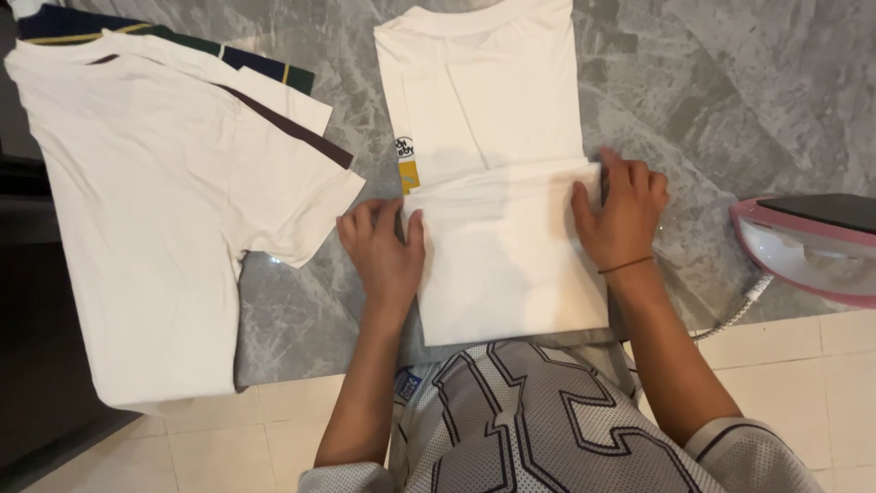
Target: Ironing and folding a white t-shirt on a table
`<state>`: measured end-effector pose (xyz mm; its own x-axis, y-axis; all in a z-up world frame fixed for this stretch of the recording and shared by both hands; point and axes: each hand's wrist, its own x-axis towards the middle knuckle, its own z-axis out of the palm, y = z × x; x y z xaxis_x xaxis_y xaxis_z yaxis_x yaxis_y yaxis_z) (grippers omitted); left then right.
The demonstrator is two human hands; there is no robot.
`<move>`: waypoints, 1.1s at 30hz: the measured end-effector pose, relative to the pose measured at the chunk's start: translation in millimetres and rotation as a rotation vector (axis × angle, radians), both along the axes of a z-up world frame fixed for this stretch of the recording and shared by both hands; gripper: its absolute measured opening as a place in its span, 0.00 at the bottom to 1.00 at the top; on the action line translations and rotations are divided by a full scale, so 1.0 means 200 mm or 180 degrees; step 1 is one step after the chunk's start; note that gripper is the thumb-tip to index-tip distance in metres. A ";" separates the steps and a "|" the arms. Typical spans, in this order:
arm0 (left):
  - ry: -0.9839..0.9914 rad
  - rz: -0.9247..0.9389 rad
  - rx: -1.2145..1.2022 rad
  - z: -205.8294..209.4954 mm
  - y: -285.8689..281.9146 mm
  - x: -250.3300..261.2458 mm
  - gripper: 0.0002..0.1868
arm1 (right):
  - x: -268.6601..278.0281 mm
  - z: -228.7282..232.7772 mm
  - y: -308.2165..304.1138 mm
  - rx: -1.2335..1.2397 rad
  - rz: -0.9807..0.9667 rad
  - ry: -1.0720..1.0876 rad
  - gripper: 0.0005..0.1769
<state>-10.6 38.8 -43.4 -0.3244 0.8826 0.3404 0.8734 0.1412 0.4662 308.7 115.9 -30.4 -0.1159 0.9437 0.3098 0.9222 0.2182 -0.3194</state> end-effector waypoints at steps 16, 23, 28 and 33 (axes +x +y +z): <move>-0.2188 -0.0250 0.0801 0.30 0.15 0.02 0.12 | 0.01 0.16 0.15 -0.0834 0.0332 0.2534 0.10; -0.0526 -0.0331 0.0612 0.14 0.20 0.05 0.22 | -0.07 0.14 0.16 0.0041 0.0406 0.1091 0.18; 0.0276 -0.0994 0.0273 0.25 0.09 0.23 0.25 | -0.28 0.27 -0.07 0.0545 0.1256 0.0195 0.26; 0.0432 -0.0970 -0.0966 0.29 0.10 0.22 0.37 | -0.35 0.24 -0.15 -0.0987 0.1241 -0.0412 0.38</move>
